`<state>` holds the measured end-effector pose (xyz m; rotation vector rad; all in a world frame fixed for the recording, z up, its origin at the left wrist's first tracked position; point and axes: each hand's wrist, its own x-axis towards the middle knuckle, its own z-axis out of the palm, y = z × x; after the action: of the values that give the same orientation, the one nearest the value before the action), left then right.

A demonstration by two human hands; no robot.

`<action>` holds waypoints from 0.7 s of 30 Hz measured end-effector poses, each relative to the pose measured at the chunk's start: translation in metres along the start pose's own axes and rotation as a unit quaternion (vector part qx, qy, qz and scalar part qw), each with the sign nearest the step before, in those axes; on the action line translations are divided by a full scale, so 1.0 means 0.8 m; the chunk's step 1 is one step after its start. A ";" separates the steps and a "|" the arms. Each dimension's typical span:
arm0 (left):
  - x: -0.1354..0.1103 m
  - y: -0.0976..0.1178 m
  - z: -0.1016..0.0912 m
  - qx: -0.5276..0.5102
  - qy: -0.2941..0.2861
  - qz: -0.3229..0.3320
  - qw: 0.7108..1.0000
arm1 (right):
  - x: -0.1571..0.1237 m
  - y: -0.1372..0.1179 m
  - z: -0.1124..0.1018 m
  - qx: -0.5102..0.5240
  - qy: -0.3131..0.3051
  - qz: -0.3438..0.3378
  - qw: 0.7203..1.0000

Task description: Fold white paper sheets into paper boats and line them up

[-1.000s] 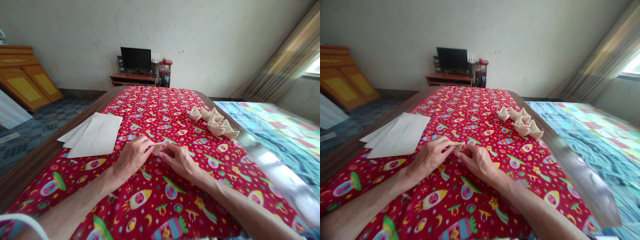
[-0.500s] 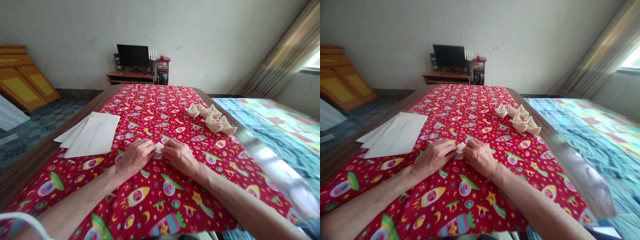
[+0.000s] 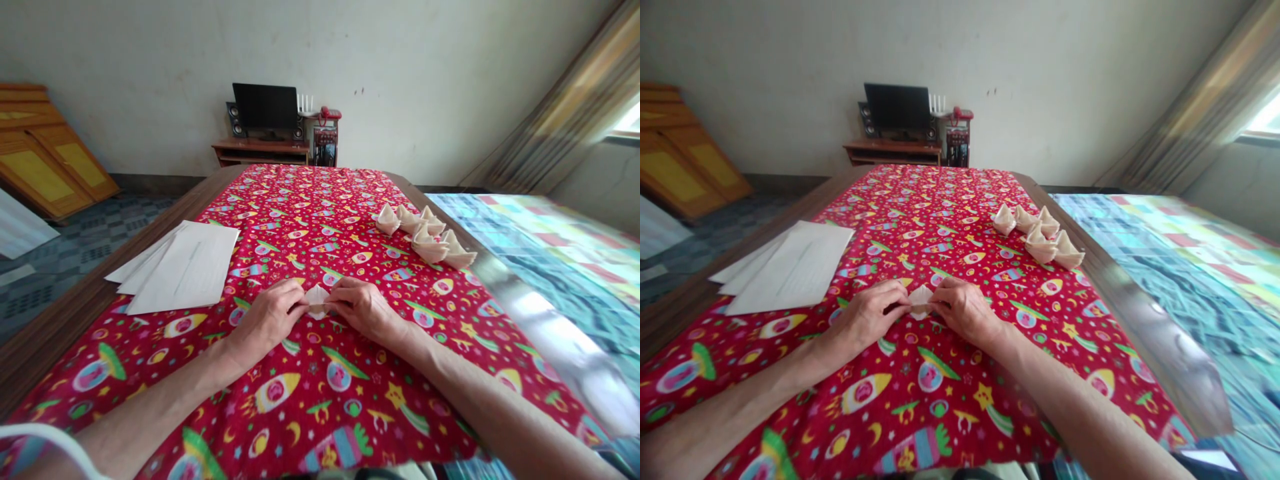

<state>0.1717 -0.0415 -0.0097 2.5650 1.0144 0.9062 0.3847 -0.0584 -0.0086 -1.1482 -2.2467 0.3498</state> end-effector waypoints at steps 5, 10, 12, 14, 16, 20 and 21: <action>0.004 -0.002 0.001 -0.034 -0.008 -0.057 0.998 | 0.003 -0.002 0.002 0.011 0.019 0.038 0.999; 0.004 -0.001 0.000 0.012 -0.024 -0.079 0.996 | 0.005 -0.007 0.004 -0.060 0.024 0.054 0.996; 0.004 0.002 -0.002 0.049 -0.025 -0.086 0.995 | 0.006 -0.008 0.004 -0.085 0.015 0.048 0.995; 0.007 0.007 -0.005 0.084 -0.038 -0.101 0.991 | 0.007 -0.009 0.003 -0.110 0.008 0.042 0.993; 0.011 0.011 -0.008 0.114 -0.058 -0.120 0.984 | 0.008 -0.009 0.003 -0.134 -0.003 0.037 0.990; 0.016 0.014 -0.009 0.154 -0.074 -0.123 0.978 | 0.011 -0.010 0.001 -0.155 -0.020 0.027 0.987; 0.016 0.012 -0.008 0.155 -0.072 -0.117 0.978 | 0.011 -0.011 0.001 -0.158 -0.020 0.024 0.987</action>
<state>0.1800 -0.0398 0.0057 2.6269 1.4732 0.5276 0.3746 -0.0560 -0.0017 -1.3656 -2.3713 0.0337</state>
